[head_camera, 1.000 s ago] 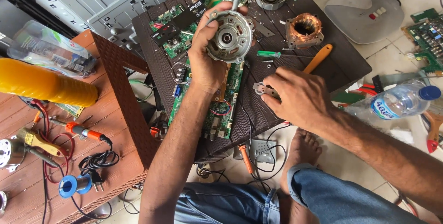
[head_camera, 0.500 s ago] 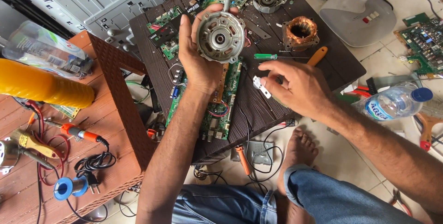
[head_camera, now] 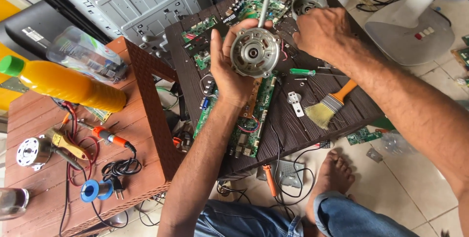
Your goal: The person cleans a disassembled motor using a brush and a metal scraper. They brush the exterior and interior surfaces, then scrape debris from the inner housing. The person handles the motor parts and tools on a cluttered workbench.
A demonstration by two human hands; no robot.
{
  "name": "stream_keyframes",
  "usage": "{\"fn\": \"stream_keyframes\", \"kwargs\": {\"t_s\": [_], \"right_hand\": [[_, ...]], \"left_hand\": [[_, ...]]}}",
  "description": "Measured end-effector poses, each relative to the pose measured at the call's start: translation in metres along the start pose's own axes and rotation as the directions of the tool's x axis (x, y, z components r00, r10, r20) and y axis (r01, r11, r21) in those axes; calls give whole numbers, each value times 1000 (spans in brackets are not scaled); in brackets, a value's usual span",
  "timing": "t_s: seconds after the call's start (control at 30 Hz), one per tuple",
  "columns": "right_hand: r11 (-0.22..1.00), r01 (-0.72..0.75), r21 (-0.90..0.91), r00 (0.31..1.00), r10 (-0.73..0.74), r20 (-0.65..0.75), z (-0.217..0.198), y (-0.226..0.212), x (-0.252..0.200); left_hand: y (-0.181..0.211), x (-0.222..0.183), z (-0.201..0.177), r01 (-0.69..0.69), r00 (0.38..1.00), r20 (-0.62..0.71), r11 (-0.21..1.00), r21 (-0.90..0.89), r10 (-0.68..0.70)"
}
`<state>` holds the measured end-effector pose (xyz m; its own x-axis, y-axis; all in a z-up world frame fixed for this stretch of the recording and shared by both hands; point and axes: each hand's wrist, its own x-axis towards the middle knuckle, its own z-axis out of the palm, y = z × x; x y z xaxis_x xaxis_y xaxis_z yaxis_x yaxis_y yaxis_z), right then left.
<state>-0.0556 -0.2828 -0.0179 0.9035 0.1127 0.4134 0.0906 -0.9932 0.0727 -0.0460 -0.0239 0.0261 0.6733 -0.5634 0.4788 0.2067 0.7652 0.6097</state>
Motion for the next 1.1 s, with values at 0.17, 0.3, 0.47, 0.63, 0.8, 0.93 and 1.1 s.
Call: {"fn": "stream_keyframes", "kwargs": {"t_s": [0.17, 0.3, 0.47, 0.63, 0.8, 0.93, 1.1], "right_hand": [[993, -59, -102, 996, 66, 67, 7, 1, 0], [986, -140, 88, 988, 133, 80, 7, 1, 3], [952, -305, 19, 909, 284, 305, 4, 1, 12], [918, -396, 35, 854, 354, 382, -8, -12, 20], [857, -515, 20, 768, 451, 454, -8, -15, 26], [865, -500, 43, 788, 434, 437, -12, -16, 27], [841, -538, 54, 768, 463, 443, -19, -21, 31]], "left_hand": [[-4, -1, -4, 15, 1000, 11, 1000, -12, -15], [-5, -1, -5, 17, 1000, 0, 1000, 15, -17], [-8, -1, -11, 13, 999, -48, 1000, 8, -13], [-8, -1, -12, 22, 1000, -19, 999, -26, -22], [-7, -2, -10, 38, 999, 9, 998, -42, -38], [-7, -1, -9, 77, 997, 27, 996, -34, -76], [-7, -1, -9, 86, 996, 27, 996, -36, -86]]}}
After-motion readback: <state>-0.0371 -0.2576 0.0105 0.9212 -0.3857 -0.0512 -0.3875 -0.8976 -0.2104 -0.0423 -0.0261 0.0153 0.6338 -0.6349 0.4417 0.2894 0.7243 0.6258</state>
